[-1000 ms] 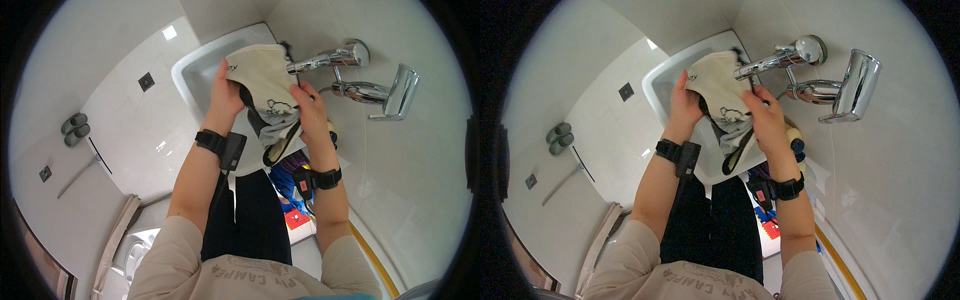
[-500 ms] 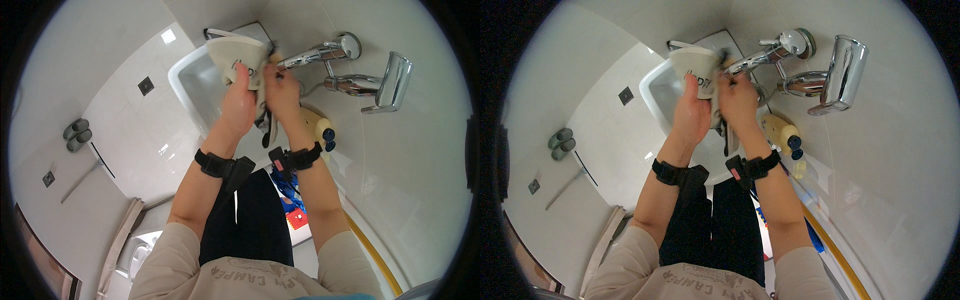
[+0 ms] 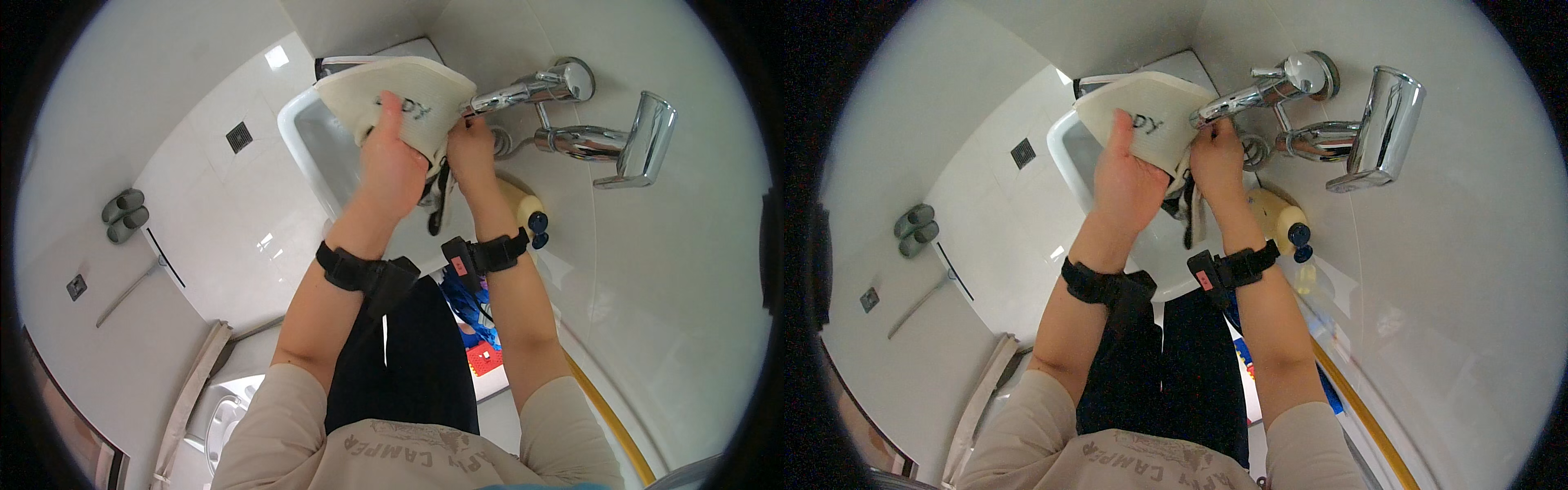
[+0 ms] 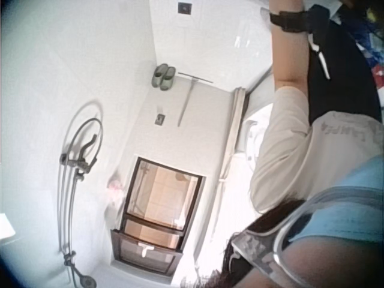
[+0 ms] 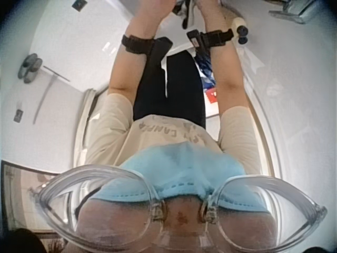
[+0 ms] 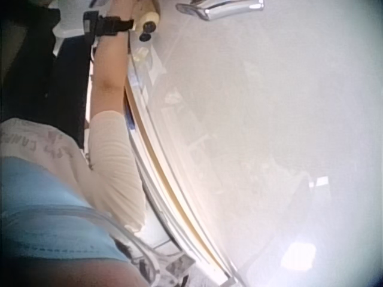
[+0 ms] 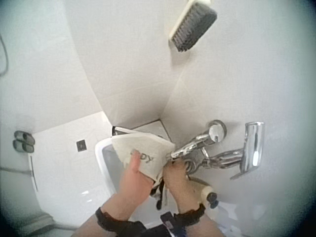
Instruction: The person washes a fabric bathroom item by hand in a sink under running water, then handles multiple mop attachments, assembling them onto dynamic mop handles before using a blue microfiber mop to clean the bathroom floor tile.
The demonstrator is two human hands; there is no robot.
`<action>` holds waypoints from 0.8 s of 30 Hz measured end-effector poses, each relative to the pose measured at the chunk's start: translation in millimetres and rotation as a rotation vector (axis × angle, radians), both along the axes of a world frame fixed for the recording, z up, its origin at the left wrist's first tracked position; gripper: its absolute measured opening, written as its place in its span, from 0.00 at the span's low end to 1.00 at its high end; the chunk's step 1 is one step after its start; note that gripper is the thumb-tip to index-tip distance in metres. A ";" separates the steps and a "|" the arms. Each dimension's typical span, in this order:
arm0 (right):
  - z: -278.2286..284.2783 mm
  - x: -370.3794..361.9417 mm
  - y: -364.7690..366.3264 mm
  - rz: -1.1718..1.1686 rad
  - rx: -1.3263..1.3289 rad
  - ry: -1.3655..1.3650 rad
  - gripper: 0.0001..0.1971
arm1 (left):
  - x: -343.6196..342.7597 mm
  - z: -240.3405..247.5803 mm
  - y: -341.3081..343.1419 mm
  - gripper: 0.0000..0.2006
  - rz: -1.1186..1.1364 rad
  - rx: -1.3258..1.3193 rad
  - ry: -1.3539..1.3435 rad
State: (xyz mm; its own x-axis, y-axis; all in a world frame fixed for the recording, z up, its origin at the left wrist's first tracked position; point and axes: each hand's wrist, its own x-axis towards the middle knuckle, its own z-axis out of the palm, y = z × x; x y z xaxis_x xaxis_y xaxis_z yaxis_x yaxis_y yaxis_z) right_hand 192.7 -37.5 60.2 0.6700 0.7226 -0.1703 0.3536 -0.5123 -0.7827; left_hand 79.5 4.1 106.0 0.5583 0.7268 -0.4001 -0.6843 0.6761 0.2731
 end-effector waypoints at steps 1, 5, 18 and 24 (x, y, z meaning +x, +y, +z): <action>4.6 -5.0 -1.0 0.009 0.005 0.031 0.12 | -3.2 -2.9 4.9 0.22 0.035 -0.068 -0.027; 13.9 -12.9 -14.5 0.127 0.055 0.148 0.17 | -13.0 -0.1 18.5 0.20 0.006 -0.075 -0.079; 29.0 -22.8 -24.2 -0.174 0.171 1.048 0.26 | -4.8 -13.7 -24.7 0.12 -0.433 0.879 0.952; 24.5 -23.0 -30.2 -0.335 0.330 1.228 0.15 | -37.7 0.9 -14.0 0.09 -0.510 1.402 1.131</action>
State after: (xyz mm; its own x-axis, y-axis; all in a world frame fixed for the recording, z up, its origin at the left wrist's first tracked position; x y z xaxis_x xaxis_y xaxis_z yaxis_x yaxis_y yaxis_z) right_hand 169.7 -67.7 84.7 0.3601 0.6770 -0.6419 -0.7795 -0.1597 -0.6057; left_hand 41.8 -9.9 106.9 0.7311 0.6819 -0.0249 0.3630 -0.3578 0.8603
